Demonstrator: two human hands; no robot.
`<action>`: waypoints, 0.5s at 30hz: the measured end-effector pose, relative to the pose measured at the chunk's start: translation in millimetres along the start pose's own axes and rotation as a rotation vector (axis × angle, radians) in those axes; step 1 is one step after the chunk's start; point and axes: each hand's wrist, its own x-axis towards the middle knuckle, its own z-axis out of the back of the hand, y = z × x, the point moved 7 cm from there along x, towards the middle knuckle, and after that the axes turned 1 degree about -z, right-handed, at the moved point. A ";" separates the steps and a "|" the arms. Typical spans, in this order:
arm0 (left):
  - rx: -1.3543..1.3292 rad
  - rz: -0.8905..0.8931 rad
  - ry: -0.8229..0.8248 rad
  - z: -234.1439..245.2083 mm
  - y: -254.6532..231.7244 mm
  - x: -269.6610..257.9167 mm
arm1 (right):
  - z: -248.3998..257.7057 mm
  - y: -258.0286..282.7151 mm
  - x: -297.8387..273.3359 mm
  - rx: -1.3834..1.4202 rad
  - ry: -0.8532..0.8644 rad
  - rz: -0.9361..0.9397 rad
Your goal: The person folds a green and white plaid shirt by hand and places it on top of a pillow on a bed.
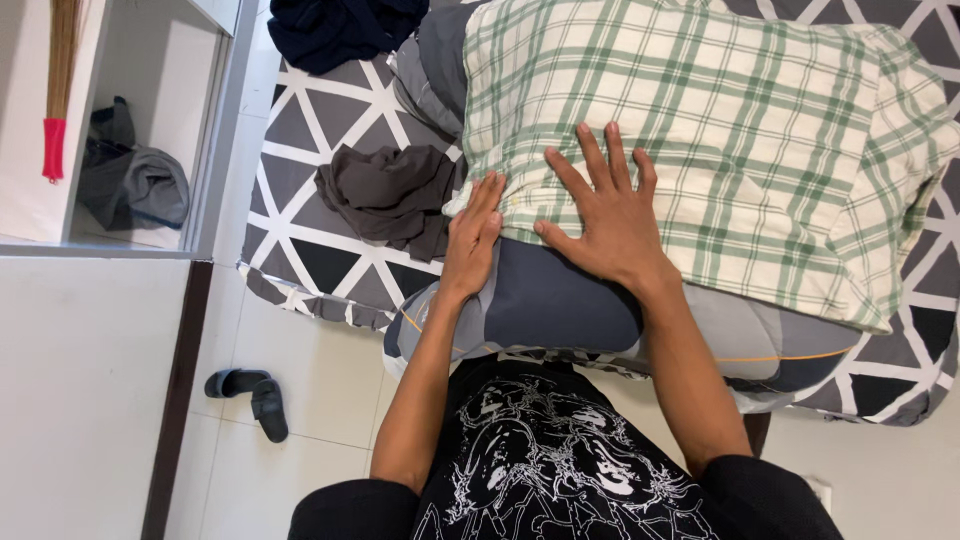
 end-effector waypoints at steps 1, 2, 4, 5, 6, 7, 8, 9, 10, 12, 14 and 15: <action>0.013 0.027 -0.002 -1.1 1.8 -2.4 | -0.8 1.0 2.2 0.000 0.009 0.002; 0.027 0.055 -0.005 -2.9 4.5 -4.8 | 1.5 2.8 3.3 -0.023 -0.008 0.017; 0.014 0.093 -0.037 -1.6 13.3 -5.1 | 7.1 7.5 11.0 -0.064 -0.047 0.051; -0.014 0.108 -0.063 -0.9 18.9 -6.2 | 5.6 10.5 17.3 -0.068 -0.028 0.063; -0.043 0.124 -0.090 0.3 25.6 -7.4 | 3.9 12.9 26.2 -0.072 -0.008 0.074; -0.033 0.164 -0.139 3.2 34.5 -8.9 | 2.0 14.6 36.6 -0.077 0.012 0.087; -0.023 0.204 -0.187 6.4 43.4 -10.6 | -1.2 17.9 50.5 -0.121 0.031 0.117; -0.013 0.247 -0.234 9.6 51.8 -14.5 | -5.6 22.3 64.6 -0.164 0.051 0.145; 0.027 0.294 -0.259 11.3 59.4 -19.8 | -9.6 27.1 74.3 -0.207 0.071 0.174; 0.107 0.382 -0.312 14.7 74.2 -23.8 | -23.8 30.5 92.2 -0.245 0.226 0.146; -0.001 0.350 -0.339 14.3 85.9 -23.5 | -34.1 35.4 100.9 -0.277 0.295 0.136; -0.054 0.333 -0.353 14.7 91.7 -22.0 | -36.7 37.4 105.4 -0.293 0.283 0.142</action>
